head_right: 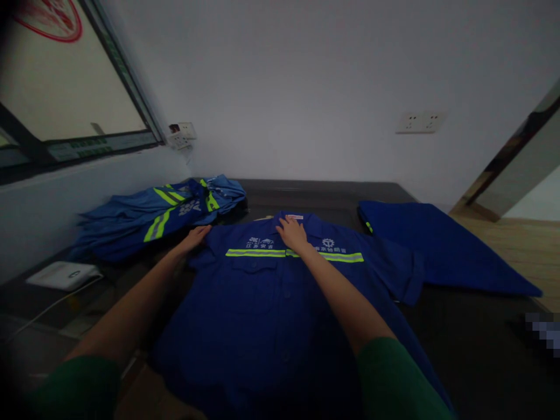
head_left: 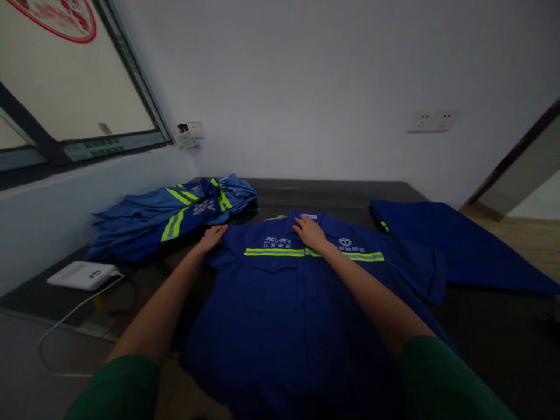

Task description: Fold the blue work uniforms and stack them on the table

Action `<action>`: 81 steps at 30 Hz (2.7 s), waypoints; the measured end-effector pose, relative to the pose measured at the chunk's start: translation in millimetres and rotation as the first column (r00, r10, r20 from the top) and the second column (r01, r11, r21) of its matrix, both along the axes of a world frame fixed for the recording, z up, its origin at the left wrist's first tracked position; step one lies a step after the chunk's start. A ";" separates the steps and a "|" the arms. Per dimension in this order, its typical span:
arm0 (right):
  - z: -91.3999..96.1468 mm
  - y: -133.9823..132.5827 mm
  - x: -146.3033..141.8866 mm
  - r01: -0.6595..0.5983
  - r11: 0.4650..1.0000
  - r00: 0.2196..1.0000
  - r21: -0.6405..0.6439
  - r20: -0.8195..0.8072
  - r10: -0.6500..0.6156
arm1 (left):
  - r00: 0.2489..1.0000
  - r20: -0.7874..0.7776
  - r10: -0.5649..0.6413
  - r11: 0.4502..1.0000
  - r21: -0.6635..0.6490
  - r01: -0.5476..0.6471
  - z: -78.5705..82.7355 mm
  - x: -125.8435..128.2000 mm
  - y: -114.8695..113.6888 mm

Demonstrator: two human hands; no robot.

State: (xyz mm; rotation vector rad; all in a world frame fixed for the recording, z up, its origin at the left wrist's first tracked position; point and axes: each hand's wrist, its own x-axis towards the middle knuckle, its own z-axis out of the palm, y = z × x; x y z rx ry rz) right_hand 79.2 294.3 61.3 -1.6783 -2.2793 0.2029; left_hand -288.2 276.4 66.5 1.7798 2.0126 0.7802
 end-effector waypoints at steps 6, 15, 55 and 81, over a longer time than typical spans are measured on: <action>-20.0 -17.8 -12.0 -0.015 0.998 0.996 -0.055 0.085 0.019 | 0.820 0.543 -0.182 0.963 -0.072 0.261 15.7 -4.9 -15.7; -22.0 -6.6 -11.8 0.024 0.999 0.996 -0.034 0.088 -0.021 | 0.704 0.703 -0.102 0.949 -0.143 0.280 31.2 -29.0 -34.6; 27.9 -79.3 104.3 0.066 0.982 0.993 0.177 -0.103 -0.049 | 0.818 -0.509 -0.270 0.962 -0.180 0.206 -35.2 11.9 -58.8; 21.7 -235.5 273.8 0.511 0.854 0.814 0.101 -0.375 -0.443 | 0.978 0.207 0.027 0.993 0.108 -0.050 -12.0 71.3 -306.8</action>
